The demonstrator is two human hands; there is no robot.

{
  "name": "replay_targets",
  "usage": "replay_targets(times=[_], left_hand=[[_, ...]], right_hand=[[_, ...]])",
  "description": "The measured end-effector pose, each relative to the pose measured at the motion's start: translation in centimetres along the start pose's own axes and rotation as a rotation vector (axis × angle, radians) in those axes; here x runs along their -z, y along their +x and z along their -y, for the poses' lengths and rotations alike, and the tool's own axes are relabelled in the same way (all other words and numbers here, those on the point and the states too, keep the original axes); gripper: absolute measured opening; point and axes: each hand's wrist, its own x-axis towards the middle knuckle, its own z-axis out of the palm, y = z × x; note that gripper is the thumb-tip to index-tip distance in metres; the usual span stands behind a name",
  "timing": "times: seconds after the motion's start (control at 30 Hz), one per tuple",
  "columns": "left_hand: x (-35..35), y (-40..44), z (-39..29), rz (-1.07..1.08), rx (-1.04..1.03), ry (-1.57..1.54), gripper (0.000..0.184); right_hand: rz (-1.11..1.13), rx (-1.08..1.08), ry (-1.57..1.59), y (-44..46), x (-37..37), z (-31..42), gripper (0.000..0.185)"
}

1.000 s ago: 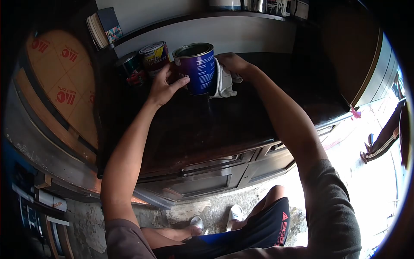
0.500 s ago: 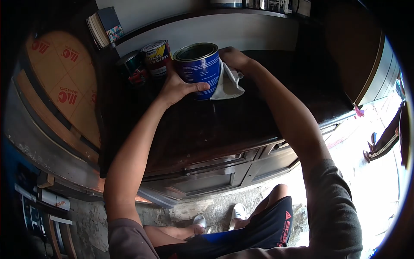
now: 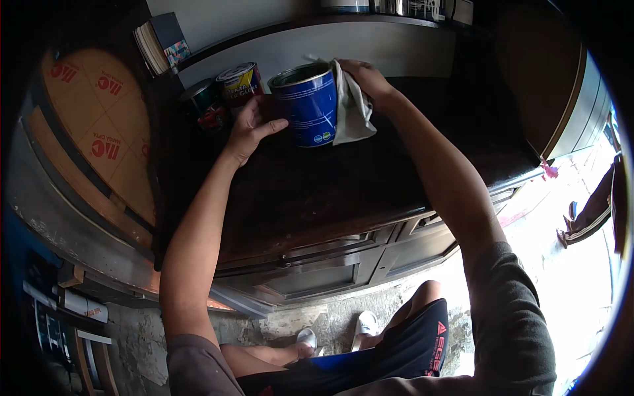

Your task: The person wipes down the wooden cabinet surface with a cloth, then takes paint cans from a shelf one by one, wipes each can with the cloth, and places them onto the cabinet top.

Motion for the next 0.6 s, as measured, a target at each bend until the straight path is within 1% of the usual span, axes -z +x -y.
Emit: replay_targets(times=[0.03, 0.17, 0.2, 0.33, 0.37, 0.5, 0.53, 0.6], left_hand=[[-0.2, 0.0, 0.2, 0.000, -0.001, -0.007, 0.089], [-1.2, 0.5, 0.8, 0.040, -0.150, -0.084, 0.087], [-1.6, 0.6, 1.0, 0.043, -0.147, -0.084, 0.087], [-2.9, 0.6, 1.6, 0.034, -0.108, 0.135, 0.087], [-2.9, 0.5, 1.5, 0.032, -0.107, 0.135, 0.087], [-3.2, 0.3, 1.0, -0.095, -0.088, 0.281, 0.087], [-3.2, 0.3, 0.9, -0.094, -0.088, 0.279, 0.087], [-2.3, 0.2, 0.5, -0.002, -0.062, 0.236, 0.087]], right_hand=[[-0.001, -0.004, -0.005, -0.3, -0.3, 0.2, 0.055], [-0.106, 0.011, 0.000, -0.8, -2.6, -0.3, 0.050], [-0.109, 0.009, 0.003, -0.7, -2.5, -0.4, 0.050], [-0.033, -0.047, -0.427, 0.9, -1.9, -1.8, 0.044], [-0.031, -0.048, -0.427, 1.0, -1.8, -1.8, 0.044], [-0.033, 0.149, 0.057, 0.8, -1.2, -0.6, 0.041], [-0.034, 0.147, 0.056, 1.0, -1.0, -1.0, 0.041], [0.028, 0.116, -0.167, 2.3, -0.7, -2.9, 0.045]])
